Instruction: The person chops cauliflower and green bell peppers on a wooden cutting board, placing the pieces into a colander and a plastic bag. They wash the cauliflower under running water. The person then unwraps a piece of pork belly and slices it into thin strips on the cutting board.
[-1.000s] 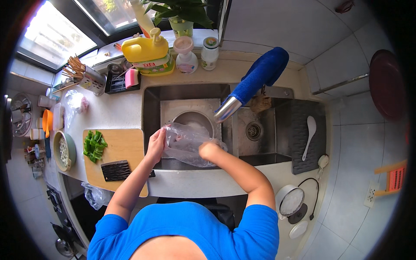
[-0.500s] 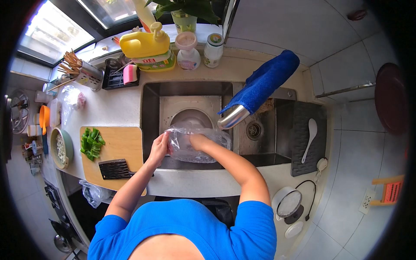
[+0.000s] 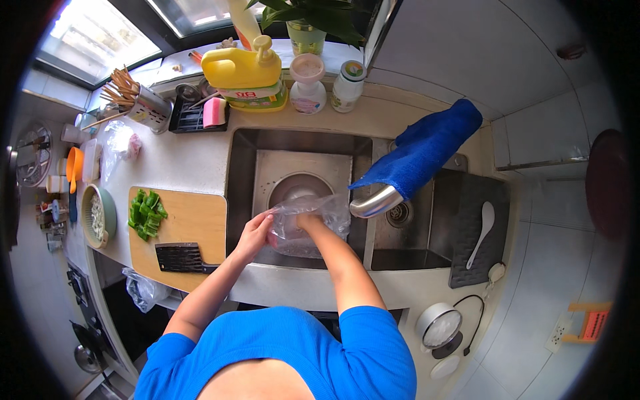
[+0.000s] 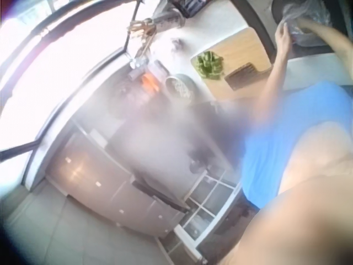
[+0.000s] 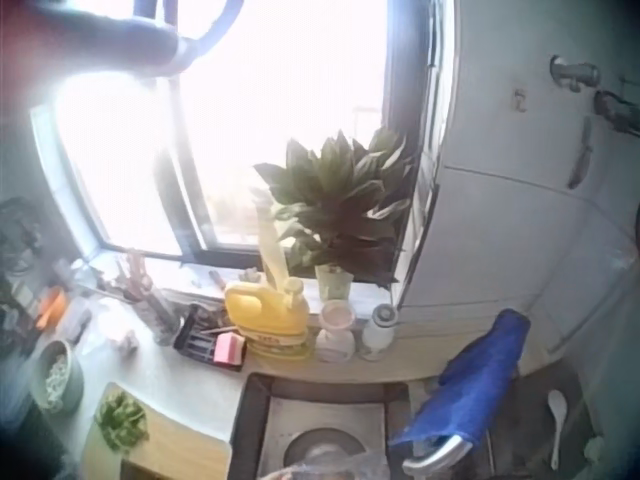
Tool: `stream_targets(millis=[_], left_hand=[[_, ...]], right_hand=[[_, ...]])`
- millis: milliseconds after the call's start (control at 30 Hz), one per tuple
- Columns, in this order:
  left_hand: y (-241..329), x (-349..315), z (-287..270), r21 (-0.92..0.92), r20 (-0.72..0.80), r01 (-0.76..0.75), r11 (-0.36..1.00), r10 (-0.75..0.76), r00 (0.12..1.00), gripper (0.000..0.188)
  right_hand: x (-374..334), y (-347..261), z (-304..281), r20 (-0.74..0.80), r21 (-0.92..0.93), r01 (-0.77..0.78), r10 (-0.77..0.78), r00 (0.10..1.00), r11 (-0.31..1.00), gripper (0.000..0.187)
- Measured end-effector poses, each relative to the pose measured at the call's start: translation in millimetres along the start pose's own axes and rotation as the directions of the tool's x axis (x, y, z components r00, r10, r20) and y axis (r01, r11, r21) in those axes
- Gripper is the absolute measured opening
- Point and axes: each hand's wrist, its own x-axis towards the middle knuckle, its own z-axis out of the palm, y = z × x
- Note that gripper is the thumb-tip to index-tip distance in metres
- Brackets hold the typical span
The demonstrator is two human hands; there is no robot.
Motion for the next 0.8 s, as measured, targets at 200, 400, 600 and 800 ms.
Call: stream_targets(millis=[200,400,600,800], left_hand=[[2,3,-7,-0.105,0.049,0.103,0.989,-0.099,0.994,0.039],[-11,15,-14,0.010,-0.091,0.169,0.986,-0.167,0.982,0.035],[-54,61,-24,0.239,-0.211,0.323,0.916,-0.275,0.938,0.040],[-54,76,0,0.001,-0.169,0.355,0.935,-0.349,0.922,0.031]], right_hand=[[27,21,25,0.187,0.078,0.024,-0.038,0.982,0.997,0.031],[89,53,87,0.308,0.264,0.050,-0.134,0.942,0.963,0.030],[65,66,73,-0.069,0.750,0.320,-0.413,0.908,0.579,0.032],[-58,19,-28,0.007,0.934,0.122,-0.361,0.933,0.335,0.030]])
